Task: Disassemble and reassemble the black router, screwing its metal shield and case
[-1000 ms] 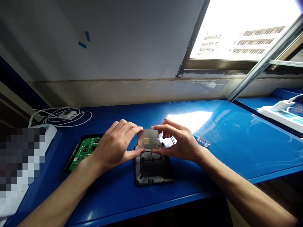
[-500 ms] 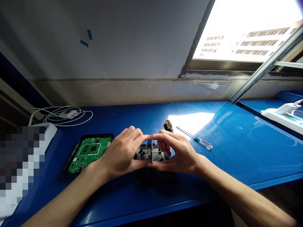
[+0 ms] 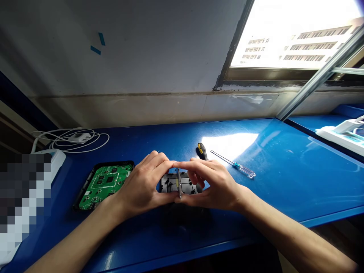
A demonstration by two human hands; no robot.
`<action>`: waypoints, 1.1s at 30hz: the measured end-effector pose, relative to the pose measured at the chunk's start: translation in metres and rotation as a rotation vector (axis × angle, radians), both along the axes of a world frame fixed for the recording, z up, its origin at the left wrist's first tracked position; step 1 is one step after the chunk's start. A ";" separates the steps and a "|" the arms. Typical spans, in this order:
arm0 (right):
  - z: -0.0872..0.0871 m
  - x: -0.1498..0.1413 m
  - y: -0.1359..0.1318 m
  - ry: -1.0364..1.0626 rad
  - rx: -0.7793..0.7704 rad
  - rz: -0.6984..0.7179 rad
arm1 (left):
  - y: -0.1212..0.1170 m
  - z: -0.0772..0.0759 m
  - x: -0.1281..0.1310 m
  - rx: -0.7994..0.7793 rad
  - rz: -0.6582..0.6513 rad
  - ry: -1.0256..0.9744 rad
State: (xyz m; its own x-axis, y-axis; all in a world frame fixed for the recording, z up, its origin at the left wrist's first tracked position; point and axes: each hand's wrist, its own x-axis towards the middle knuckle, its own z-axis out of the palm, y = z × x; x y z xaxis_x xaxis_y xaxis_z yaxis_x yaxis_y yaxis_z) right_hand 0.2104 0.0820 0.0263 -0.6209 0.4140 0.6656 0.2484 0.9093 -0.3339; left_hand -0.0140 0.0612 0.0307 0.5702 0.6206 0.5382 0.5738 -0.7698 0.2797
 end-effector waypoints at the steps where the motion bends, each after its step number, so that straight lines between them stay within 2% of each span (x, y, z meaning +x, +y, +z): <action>1: 0.000 0.001 0.001 -0.015 -0.025 -0.001 | 0.000 0.000 0.000 -0.002 0.005 -0.017; 6: 0.001 0.006 0.006 -0.183 -0.170 -0.119 | 0.000 0.003 -0.002 0.003 0.071 -0.086; 11: 0.001 0.006 0.011 -0.352 -0.223 -0.199 | -0.002 0.003 -0.002 0.024 0.068 -0.102; 16: 0.001 0.006 0.010 -0.335 -0.227 -0.167 | -0.004 0.003 0.002 0.019 0.027 -0.105; 27: 0.000 0.006 0.012 -0.365 -0.238 -0.169 | -0.008 0.006 0.000 0.025 0.027 -0.135; 33: 0.002 0.009 0.014 -0.316 -0.230 -0.184 | -0.008 0.013 -0.003 0.012 0.042 -0.164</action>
State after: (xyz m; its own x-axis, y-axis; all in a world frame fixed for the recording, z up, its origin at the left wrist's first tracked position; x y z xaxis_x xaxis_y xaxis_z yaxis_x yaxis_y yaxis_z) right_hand 0.2191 0.0957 0.0284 -0.6816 0.6521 0.3319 0.5218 0.7512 -0.4042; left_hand -0.0166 0.0532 0.0440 0.4482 0.6350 0.6292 0.5527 -0.7500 0.3633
